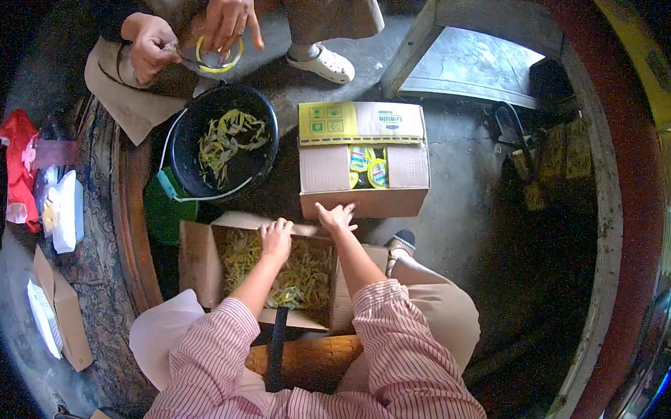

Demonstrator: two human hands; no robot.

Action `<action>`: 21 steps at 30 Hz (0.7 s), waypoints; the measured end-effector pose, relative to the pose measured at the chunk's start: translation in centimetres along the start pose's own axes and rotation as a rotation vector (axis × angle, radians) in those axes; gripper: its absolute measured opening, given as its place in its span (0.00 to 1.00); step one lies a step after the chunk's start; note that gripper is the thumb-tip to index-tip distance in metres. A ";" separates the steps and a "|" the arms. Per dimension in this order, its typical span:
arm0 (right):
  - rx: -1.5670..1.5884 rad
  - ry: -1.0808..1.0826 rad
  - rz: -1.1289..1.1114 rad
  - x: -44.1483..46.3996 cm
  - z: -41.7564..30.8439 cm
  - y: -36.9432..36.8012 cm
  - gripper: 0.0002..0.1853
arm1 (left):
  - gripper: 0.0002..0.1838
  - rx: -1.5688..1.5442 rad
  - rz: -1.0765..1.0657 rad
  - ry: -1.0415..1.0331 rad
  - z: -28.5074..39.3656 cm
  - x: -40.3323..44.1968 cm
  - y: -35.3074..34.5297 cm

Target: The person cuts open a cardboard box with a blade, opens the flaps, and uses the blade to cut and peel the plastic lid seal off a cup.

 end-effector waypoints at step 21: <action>1.643 0.304 -0.205 7.7 -7.5 11.4 0.32 | 0.30 -0.325 -0.112 -0.060 1.9 -5.9 12.5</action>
Point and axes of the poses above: each hand's wrist, its own x-axis towards the middle knuckle, its own y-axis out of the back of the hand, z = x × y, the point moved 4 cm from there along x, towards the middle knuckle, and after that the axes turned 9 degrees about -z, right-handed, at the moved point
